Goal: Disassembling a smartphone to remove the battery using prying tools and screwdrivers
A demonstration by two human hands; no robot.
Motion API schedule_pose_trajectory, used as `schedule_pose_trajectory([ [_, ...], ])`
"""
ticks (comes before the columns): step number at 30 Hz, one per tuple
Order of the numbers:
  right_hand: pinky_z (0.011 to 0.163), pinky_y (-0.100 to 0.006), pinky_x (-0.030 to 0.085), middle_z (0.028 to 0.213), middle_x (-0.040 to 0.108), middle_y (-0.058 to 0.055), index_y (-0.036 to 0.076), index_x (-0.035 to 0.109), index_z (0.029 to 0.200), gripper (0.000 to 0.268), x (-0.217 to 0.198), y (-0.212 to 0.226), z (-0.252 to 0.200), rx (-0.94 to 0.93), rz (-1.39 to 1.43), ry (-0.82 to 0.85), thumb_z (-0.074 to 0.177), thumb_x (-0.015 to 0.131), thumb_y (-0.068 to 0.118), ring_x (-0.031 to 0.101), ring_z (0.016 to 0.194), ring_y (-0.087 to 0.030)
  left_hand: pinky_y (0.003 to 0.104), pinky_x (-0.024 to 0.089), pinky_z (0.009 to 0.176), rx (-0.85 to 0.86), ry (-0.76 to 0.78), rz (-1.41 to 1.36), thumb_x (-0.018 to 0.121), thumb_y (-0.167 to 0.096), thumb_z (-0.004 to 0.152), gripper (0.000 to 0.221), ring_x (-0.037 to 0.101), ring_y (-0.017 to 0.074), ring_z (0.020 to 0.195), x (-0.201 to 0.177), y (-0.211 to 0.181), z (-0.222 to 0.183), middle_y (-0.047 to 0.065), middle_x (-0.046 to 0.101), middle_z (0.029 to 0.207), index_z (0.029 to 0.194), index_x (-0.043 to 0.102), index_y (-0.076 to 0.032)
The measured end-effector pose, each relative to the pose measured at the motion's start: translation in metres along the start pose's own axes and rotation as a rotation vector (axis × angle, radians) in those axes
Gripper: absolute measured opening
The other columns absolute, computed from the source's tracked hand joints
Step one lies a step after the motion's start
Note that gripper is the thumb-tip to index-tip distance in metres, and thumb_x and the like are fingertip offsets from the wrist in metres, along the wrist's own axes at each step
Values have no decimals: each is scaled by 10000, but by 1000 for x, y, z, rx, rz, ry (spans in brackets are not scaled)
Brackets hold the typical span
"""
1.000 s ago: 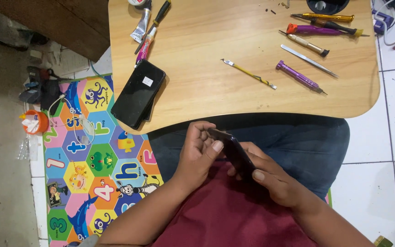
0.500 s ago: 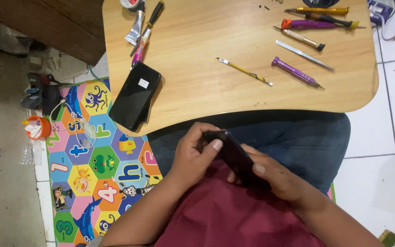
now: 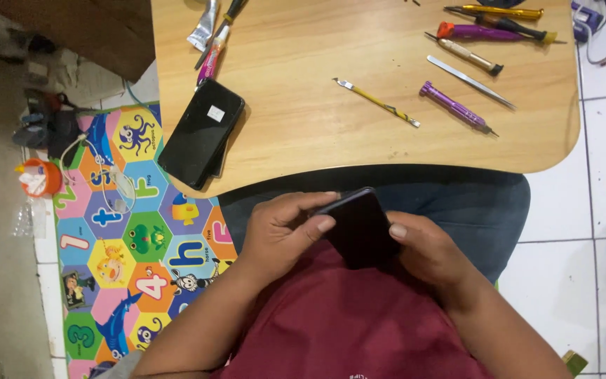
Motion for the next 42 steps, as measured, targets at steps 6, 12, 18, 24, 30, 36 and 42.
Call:
schedule_pose_trajectory([
  [6,767,-412,549,797,643,-168,-99,650,1084,320,-4,0,6,-87,-37,-30,1008,426,116,612,716,-241,288,624,776,74,56,-98,837,-206,861,395,720,116,960,12,-11,-2,105,784,1094,1224,752,-76],
  [12,975,-549,532,1072,714,-236,-85,635,1234,372,11,-3,11,-104,32,-53,1031,416,137,678,994,-327,357,658,733,175,110,-82,747,-189,924,394,773,261,919,22,-22,0,195,761,1057,1279,710,-24],
  [18,971,-565,527,1139,702,-304,-87,617,1229,361,-4,-20,3,-102,96,-91,1035,421,147,687,1061,-398,385,666,691,223,93,38,732,-83,885,385,768,332,847,25,-40,2,224,758,1015,1266,715,-28],
  [24,962,-612,536,1214,672,-377,-124,583,1263,399,-45,-48,-6,-94,34,-151,1009,436,146,684,1118,-466,349,655,657,291,93,143,714,-14,829,404,758,311,803,31,-54,5,203,749,945,1232,708,5],
  [30,928,-626,562,1143,709,-344,-100,611,1221,366,-56,-53,-11,-87,-6,-170,1014,410,125,718,1049,-451,346,643,613,361,67,245,711,-25,813,381,729,308,756,36,-66,6,168,726,884,1193,713,0],
  [36,851,-473,601,1049,719,-222,-40,627,1151,326,-26,-29,3,-76,-59,-109,1018,442,194,706,942,-302,336,624,588,309,48,315,664,-49,793,377,701,283,742,39,-62,10,101,676,829,1169,702,-36],
  [42,589,-301,560,796,643,-130,-30,576,1043,199,-40,-40,-4,-151,-573,-109,892,598,98,643,720,-227,413,662,762,114,119,148,583,-78,809,533,709,365,976,39,-42,28,198,680,1108,1341,621,-82],
])
Point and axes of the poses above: each hand's wrist, its own z-axis towards the middle knuckle, its own x-axis out of the palm, y = z × x, the point moved 7 cm from there along z, towards the middle knuckle
